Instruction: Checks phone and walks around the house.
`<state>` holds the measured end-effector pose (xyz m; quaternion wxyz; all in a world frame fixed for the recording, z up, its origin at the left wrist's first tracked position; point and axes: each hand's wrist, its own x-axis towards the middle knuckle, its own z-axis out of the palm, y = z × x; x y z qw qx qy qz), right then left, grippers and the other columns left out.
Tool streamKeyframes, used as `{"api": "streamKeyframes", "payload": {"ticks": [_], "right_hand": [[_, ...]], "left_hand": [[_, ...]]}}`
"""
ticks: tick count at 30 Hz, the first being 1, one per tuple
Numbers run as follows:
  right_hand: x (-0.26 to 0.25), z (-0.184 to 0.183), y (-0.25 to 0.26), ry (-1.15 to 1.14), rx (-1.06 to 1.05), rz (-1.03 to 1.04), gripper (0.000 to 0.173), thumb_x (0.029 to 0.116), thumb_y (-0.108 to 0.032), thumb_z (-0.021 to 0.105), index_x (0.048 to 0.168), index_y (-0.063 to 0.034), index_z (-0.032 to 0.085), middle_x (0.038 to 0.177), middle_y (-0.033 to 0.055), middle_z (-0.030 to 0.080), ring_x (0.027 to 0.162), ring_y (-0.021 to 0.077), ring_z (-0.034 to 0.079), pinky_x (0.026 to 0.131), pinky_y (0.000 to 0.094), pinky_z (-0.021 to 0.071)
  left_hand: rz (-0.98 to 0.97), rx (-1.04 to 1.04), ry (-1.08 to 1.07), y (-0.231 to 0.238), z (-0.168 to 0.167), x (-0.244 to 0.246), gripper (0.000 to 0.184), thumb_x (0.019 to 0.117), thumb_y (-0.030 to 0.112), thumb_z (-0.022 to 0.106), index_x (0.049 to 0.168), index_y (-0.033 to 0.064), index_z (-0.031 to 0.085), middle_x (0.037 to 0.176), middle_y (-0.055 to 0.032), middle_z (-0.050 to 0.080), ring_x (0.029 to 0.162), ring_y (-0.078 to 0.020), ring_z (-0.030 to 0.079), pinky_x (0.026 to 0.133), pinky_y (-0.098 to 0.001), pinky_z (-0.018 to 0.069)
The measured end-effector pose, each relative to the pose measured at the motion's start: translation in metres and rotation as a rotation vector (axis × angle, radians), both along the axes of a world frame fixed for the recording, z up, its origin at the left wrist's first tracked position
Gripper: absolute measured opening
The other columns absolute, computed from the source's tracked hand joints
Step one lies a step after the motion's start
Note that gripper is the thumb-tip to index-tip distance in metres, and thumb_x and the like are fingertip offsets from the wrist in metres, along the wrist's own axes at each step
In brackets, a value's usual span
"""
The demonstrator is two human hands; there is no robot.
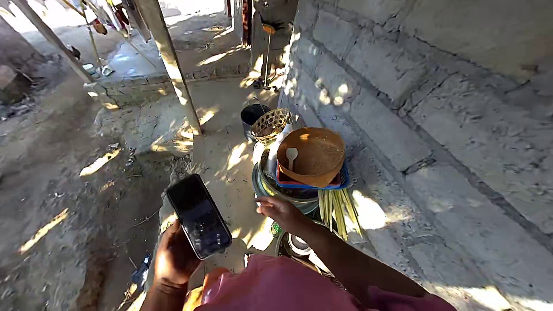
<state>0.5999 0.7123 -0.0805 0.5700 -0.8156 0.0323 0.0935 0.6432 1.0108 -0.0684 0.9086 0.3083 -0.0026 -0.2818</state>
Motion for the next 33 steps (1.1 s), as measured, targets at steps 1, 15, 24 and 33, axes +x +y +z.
{"api": "streamKeyframes", "payload": {"ticks": [1,15,24,33], "right_hand": [[0.019,0.002,0.002,-0.016,-0.008,0.038,0.042,0.1068,-0.026,0.050,0.140,-0.0030,0.059,0.130,0.0171,0.066,0.113,0.0219,0.068,0.101,0.0416,0.0541],[0.281,-0.013,0.011,-0.181,0.202,0.052,0.044,0.1058,-0.027,0.049,0.138,0.0022,0.058,0.120,0.0096,0.070,0.107,0.0144,0.068,0.095,0.0329,0.0571],[0.461,0.004,0.022,-0.480,0.084,0.062,0.050,0.1076,-0.032,0.051,0.142,0.0047,0.055,0.129,0.0133,0.067,0.115,0.0153,0.067,0.098,0.0321,0.0576],[0.583,0.003,-0.013,-0.490,0.061,-0.028,0.048,0.1065,-0.028,0.051,0.139,0.0062,0.056,0.122,0.0113,0.071,0.111,0.0143,0.069,0.096,0.0313,0.0583]], "left_hand": [[0.008,0.009,0.018,-0.004,0.005,0.018,0.041,0.0935,0.050,0.060,0.115,0.0173,0.073,0.110,-0.0111,0.075,0.101,-0.0257,0.074,0.085,-0.0485,0.0624],[-0.067,0.078,0.177,-0.047,-0.010,0.289,0.054,0.1054,0.040,0.019,0.122,0.0100,0.061,0.111,-0.0135,0.073,0.105,-0.0265,0.071,0.090,-0.0473,0.0588],[-0.133,0.041,-0.080,-0.054,0.009,0.487,0.054,0.1064,0.033,0.016,0.121,0.0069,0.061,0.113,-0.0137,0.073,0.109,-0.0249,0.070,0.095,-0.0454,0.0579],[-0.164,0.142,0.040,-0.104,0.018,0.626,0.053,0.1071,0.032,0.014,0.121,0.0065,0.059,0.111,-0.0133,0.072,0.106,-0.0246,0.070,0.093,-0.0452,0.0582]]}}
